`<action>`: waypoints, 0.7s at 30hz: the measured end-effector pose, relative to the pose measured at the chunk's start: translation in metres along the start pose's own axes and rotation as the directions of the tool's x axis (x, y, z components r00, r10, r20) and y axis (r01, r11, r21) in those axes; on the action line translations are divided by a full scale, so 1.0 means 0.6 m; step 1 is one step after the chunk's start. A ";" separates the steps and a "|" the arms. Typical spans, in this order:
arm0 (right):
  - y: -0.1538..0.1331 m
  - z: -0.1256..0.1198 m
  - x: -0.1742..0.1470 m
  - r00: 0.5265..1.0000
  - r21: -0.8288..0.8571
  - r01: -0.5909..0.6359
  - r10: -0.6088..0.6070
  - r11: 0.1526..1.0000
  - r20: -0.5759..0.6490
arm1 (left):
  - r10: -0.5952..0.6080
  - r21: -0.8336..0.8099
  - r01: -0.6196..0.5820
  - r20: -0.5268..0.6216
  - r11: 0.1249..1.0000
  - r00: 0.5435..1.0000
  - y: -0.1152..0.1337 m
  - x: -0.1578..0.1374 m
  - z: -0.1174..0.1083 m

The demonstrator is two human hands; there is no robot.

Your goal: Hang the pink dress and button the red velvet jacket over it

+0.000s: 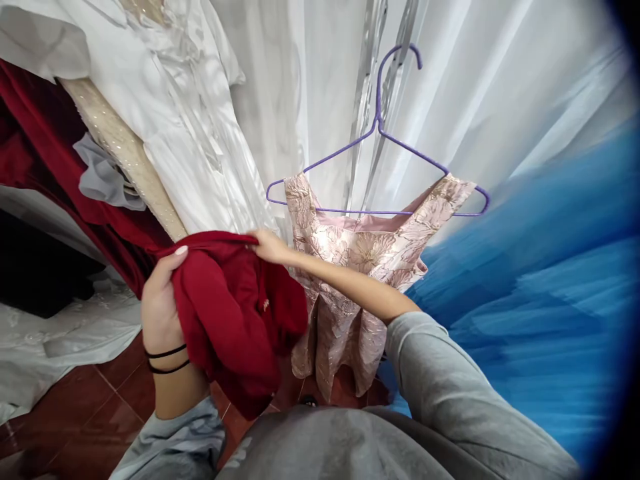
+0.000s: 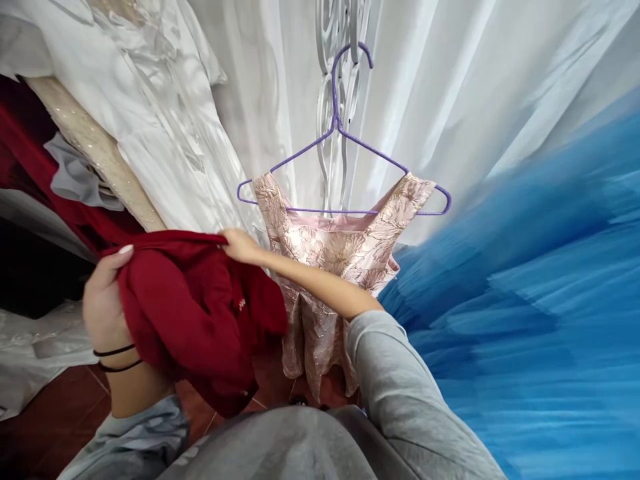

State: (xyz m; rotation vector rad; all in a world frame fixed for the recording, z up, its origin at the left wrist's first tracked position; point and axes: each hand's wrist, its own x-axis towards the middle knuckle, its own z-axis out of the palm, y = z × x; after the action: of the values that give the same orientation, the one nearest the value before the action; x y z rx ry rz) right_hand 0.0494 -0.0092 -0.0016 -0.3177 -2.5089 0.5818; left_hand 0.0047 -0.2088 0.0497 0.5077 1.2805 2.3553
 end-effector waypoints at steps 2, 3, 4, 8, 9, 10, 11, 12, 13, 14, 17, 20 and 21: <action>-0.013 -0.053 0.073 0.998 -0.060 0.050 -0.052 0.997 -0.045 | 0.097 -0.077 -0.103 -0.077 0.992 0.992 0.012 0.009 0.003; -0.018 -0.082 0.107 0.994 -0.114 0.082 -0.090 0.990 -0.063 | 0.148 -0.087 -0.155 -0.079 0.984 0.986 0.015 0.017 0.006; -0.020 -0.113 0.138 0.988 -0.187 0.116 -0.132 0.975 -0.078 | 0.203 -0.075 -0.206 -0.050 0.976 0.978 0.017 0.029 0.010; -0.008 -0.222 0.221 0.967 -0.423 0.246 -0.253 0.872 0.039 | 0.322 -0.005 -0.323 0.096 0.947 0.942 0.012 0.111 0.030; -0.001 -0.244 0.231 0.966 -0.435 0.258 -0.227 0.863 0.124 | 0.318 0.008 -0.322 0.124 0.947 0.940 0.008 0.135 0.037; 0.005 -0.263 0.237 0.966 -0.441 0.236 -0.158 0.866 0.207 | 0.310 0.023 -0.317 0.144 0.948 0.940 0.004 0.156 0.046; 0.011 -0.280 0.238 0.961 -0.454 0.181 -0.058 0.872 0.270 | 0.299 0.038 -0.309 0.164 0.950 0.940 -0.001 0.175 0.058; 0.016 -0.294 0.235 0.953 -0.477 0.104 0.050 0.873 0.300 | 0.288 0.047 -0.301 0.183 0.952 0.940 -0.006 0.188 0.071; 0.020 -0.308 0.230 0.943 -0.511 0.023 0.151 0.859 0.296 | 0.281 0.044 -0.295 0.199 0.954 0.939 -0.011 0.198 0.086; 0.023 -0.321 0.223 0.935 -0.549 -0.044 0.228 0.835 0.272 | 0.279 0.027 -0.291 0.212 0.956 0.937 -0.015 0.202 0.102; 0.021 -0.364 0.198 0.923 -0.639 -0.119 0.322 0.760 0.212 | 0.298 -0.096 -0.283 0.231 0.954 0.926 -0.019 0.199 0.155; 0.012 -0.410 0.177 0.920 -0.700 -0.156 0.360 0.697 0.153 | 0.334 -0.223 -0.285 0.233 0.932 0.913 -0.014 0.187 0.206; 0.009 -0.423 0.170 0.924 -0.725 -0.172 0.365 0.667 0.117 | 0.345 -0.249 -0.285 0.244 0.925 0.906 -0.012 0.183 0.221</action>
State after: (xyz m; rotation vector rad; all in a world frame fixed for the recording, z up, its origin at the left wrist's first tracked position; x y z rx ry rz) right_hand 0.1063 0.1157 0.2351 -0.9752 -2.8659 -0.3157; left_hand -0.0214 -0.0559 0.1243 1.0100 0.8595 2.5197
